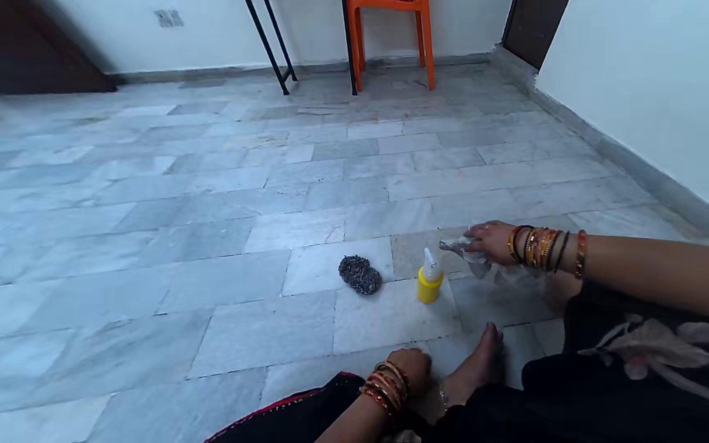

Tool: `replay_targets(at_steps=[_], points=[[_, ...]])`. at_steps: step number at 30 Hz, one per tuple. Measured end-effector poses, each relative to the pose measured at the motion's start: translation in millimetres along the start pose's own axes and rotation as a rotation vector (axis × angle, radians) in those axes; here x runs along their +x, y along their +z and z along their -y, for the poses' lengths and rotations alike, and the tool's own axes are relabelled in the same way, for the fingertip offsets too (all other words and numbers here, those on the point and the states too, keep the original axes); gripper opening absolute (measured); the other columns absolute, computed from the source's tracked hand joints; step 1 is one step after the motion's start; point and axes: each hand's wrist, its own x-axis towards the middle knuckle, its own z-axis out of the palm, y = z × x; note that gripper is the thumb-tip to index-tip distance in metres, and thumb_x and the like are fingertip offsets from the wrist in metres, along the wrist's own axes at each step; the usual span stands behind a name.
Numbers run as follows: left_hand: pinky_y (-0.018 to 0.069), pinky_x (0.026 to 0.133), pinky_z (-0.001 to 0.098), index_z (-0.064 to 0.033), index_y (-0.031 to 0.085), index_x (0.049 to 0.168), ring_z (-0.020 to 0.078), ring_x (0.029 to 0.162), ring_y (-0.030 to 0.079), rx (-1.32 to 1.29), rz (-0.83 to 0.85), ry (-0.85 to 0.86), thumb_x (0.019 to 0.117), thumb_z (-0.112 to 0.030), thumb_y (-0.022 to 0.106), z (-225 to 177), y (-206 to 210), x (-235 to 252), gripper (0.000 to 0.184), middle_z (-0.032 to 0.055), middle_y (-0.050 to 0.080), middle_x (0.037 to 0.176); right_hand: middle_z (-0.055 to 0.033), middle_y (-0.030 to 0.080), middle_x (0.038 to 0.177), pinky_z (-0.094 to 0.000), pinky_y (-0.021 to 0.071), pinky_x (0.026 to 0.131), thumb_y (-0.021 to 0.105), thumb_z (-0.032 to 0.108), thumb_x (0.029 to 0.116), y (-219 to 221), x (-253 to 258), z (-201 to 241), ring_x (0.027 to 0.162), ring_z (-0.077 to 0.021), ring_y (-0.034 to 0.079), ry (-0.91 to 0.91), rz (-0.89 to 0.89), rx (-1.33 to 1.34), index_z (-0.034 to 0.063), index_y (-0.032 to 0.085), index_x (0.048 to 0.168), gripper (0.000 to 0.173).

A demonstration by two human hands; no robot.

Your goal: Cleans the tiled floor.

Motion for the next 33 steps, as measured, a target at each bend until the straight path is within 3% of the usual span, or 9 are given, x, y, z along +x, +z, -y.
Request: replay_targets(at_steps=[2, 4, 8, 16, 20, 25, 27, 30, 33], points=[[0.0498, 0.108, 0.0577, -0.0061, 0.056, 0.146, 0.0387, 0.131, 0.06, -0.196, -0.139, 0.208, 0.1057, -0.021, 0.056, 4.0, 14.9, 14.9, 0.043, 0.0206, 0.052, 0.152, -0.0139, 0.036, 0.165, -0.0621, 0.0232, 0.123, 0.064, 0.004, 0.0966, 0.5, 1.9, 3.1, 0.155, -0.0394, 0.027, 0.046, -0.083, -0.02, 0.0166, 0.057, 0.148, 0.053], [0.0457, 0.115, 0.0506, -0.0027, 0.046, 0.154, 0.0359, 0.136, 0.057, -0.443, -0.11, 0.386, 0.107, -0.018, 0.055, 1.5, 26.0, 23.1, 0.05, 0.0223, 0.05, 0.155, -0.0121, 0.033, 0.167, -0.063, 0.0231, 0.122, 0.062, 0.007, 0.0983, -3.4, -0.1, 6.1, 0.156, -0.0391, 0.025, 0.094, -0.056, -0.016, 0.018, 0.056, 0.149, 0.053], [0.0378, 0.119, 0.0582, -0.003, 0.036, 0.16, 0.0424, 0.141, 0.05, -0.379, 0.053, 0.397, 0.1054, -0.026, 0.061, 3.6, 31.6, 25.0, 0.064, 0.0297, 0.048, 0.153, -0.016, 0.039, 0.163, -0.0646, 0.0325, 0.115, 0.064, 0.009, 0.0976, 11.1, -5.1, 4.8, 0.15, -0.0425, 0.035, 0.047, 0.076, 0.036, 0.0119, 0.06, 0.144, 0.047], [0.0425, 0.106, 0.0699, 0.0017, 0.064, 0.132, 0.0459, 0.128, 0.06, 0.07, 0.333, 0.165, 0.105, -0.054, 0.054, 26.4, 2.4, 0.8, 0.062, 0.0298, 0.065, 0.13, -0.0205, 0.048, 0.155, -0.0654, 0.0401, 0.108, 0.065, 0.015, 0.0993, 35.8, -8.5, 16.0, 0.137, -0.0461, 0.049, -0.023, 0.213, -0.009, 0.0094, 0.063, 0.14, 0.041], [0.0455, 0.101, 0.0706, 0.0049, 0.068, 0.12, 0.0481, 0.123, 0.062, 0.209, 0.278, 0.159, 0.1076, -0.048, 0.052, 25.3, -11.8, -0.8, 0.057, 0.031, 0.067, 0.124, -0.0204, 0.045, 0.157, -0.0613, 0.0396, 0.111, 0.06, 0.025, 0.1042, 11.0, -12.6, 35.5, 0.14, -0.0436, 0.048, 0.07, 0.188, 0.045, 0.007, 0.047, 0.153, 0.054], [0.047, 0.099, 0.0677, 0.0022, 0.069, 0.121, 0.0447, 0.115, 0.066, 0.078, 0.205, 0.298, 0.1087, -0.028, 0.053, 34.7, -32.0, -18.4, 0.036, 0.0271, 0.071, 0.117, -0.0242, 0.039, 0.16, -0.0539, 0.0353, 0.119, 0.06, 0.035, 0.1048, -13.8, -11.0, 76.9, 0.146, -0.0388, 0.044, 0.222, -0.041, 0.42, 0.0052, 0.021, 0.164, 0.076], [0.0456, 0.106, 0.0657, -0.0007, 0.062, 0.136, 0.0433, 0.122, 0.064, -0.106, 0.09, 0.393, 0.107, -0.027, 0.058, 41.7, -22.2, -6.9, 0.039, 0.0251, 0.067, 0.13, -0.0232, 0.042, 0.158, -0.0547, 0.04, 0.116, 0.065, 0.036, 0.1017, -2.4, -1.2, 94.6, 0.142, -0.0375, 0.048, 0.266, -0.221, 0.555, 0.0064, 0.022, 0.163, 0.081], [0.0405, 0.114, 0.0625, -0.0054, 0.038, 0.159, 0.0422, 0.134, 0.057, -0.234, 0.098, 0.45, 0.1038, -0.031, 0.065, 41.2, 0.4, 14.1, 0.066, 0.0227, 0.055, 0.15, -0.0234, 0.041, 0.158, -0.0562, 0.047, 0.109, 0.071, 0.034, 0.0977, 26.8, 17.6, 117.9, 0.136, -0.0393, 0.054, 0.279, -0.522, 0.636, 0.0061, 0.024, 0.162, 0.085], [0.0407, 0.112, 0.0657, -0.0022, 0.043, 0.155, 0.0449, 0.132, 0.058, -0.103, 0.227, 0.42, 0.1046, -0.038, 0.063, 34.3, 2.2, 10.5, 0.064, 0.0272, 0.06, 0.141, -0.0236, 0.039, 0.16, -0.0518, 0.0441, 0.114, 0.075, 0.029, 0.0938, 50.7, 35.9, 134.1, 0.142, -0.0374, 0.048, 0.234, -0.744, 0.64, 0.0034, 0.031, 0.16, 0.083]])
